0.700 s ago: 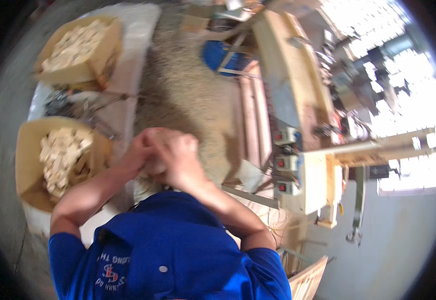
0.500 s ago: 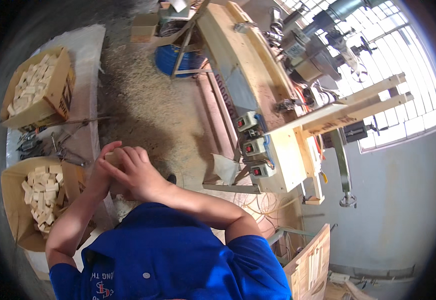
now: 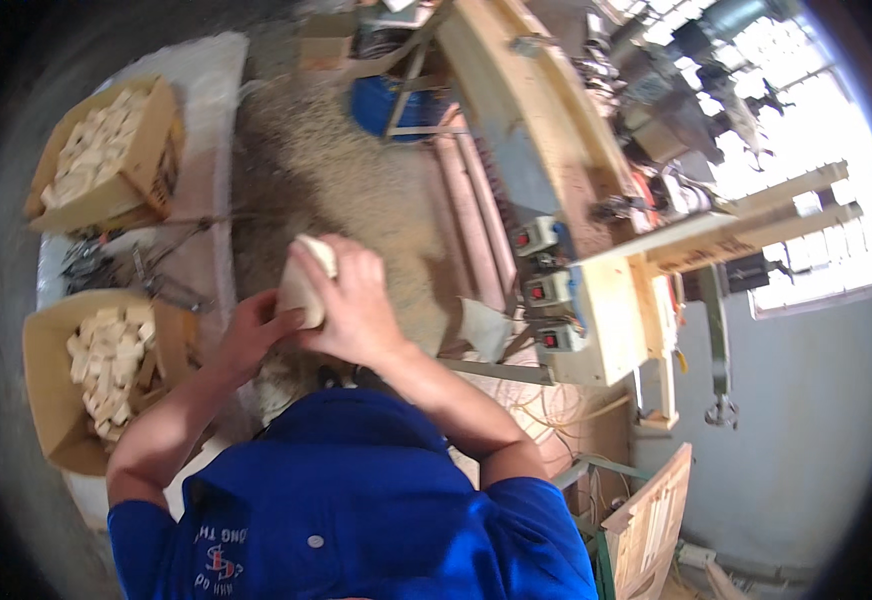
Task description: The person picks up small wooden blocks from a cardboard box, places them into a vertical drilling machine, and operates the machine to process the wood. The person then removes the processed blocks and places them into a second cardboard box. This cycle is repeated multiple times throughout the video.
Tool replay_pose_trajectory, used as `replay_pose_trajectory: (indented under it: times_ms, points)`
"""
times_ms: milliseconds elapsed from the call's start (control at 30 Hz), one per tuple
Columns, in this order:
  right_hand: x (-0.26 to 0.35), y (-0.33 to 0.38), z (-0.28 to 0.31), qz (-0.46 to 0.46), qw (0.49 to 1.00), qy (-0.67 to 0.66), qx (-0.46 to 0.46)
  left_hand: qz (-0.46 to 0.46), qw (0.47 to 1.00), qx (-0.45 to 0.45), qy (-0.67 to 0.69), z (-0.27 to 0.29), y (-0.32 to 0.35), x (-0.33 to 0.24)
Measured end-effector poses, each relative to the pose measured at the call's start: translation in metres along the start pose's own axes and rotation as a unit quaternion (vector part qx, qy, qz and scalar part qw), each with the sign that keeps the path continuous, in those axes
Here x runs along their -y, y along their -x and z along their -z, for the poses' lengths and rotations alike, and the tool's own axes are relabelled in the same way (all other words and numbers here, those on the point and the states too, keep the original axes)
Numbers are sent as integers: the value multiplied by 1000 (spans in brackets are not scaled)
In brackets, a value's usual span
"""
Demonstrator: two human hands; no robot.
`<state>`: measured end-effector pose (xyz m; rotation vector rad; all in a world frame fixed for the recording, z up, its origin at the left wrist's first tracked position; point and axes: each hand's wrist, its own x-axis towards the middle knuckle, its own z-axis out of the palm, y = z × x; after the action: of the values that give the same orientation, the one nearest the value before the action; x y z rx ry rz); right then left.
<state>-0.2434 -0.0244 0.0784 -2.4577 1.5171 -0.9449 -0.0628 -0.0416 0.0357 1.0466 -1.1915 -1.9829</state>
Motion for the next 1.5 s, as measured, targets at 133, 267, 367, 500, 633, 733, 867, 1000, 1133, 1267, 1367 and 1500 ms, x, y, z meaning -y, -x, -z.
replay_pose_trajectory:
  times_ms: [133, 267, 367, 500, 633, 733, 867, 1000, 1133, 1267, 1367, 1500]
  points:
    - [8, 5, -15, 11, 999, -27, -33, 7, 999, -31, 35, -3, 11, 3]
    - [18, 4, -30, 6, 999, -42, -25, -21, 997, -74, 9, -2, 19, 4]
    - [21, 4, -30, 2, 999, -39, -17, -27, 997, -74, 0, 0, 21, 4]
    - [15, 3, -26, -16, 1000, -19, -6, 4, 996, -13, 83, 3, 15, 1]
    - [0, 3, -24, 39, 986, -104, -121, 90, 917, 132, 365, 8, 10, -6]
    - [-5, 11, -24, 45, 977, -163, -132, 87, 940, 134, 302, 3, 12, -7]
    - [-8, 19, -27, 55, 977, -155, -134, 106, 931, 161, 310, 1, 14, -7]
    - [-8, 20, -27, 43, 981, -148, -120, 112, 931, 157, 309, 1, 18, -5]
    - [-4, 18, -25, 29, 984, -149, -97, 107, 938, 127, 304, 2, 15, -2]
    - [2, 16, -21, -29, 990, -126, -49, 101, 961, 84, 244, 3, 13, 0]
    - [3, 13, -19, -52, 994, -92, -11, 48, 993, 41, 98, 4, 10, 2]
    - [11, 9, -18, -8, 1000, 2, 12, -77, 989, -9, -124, 4, 8, 11]
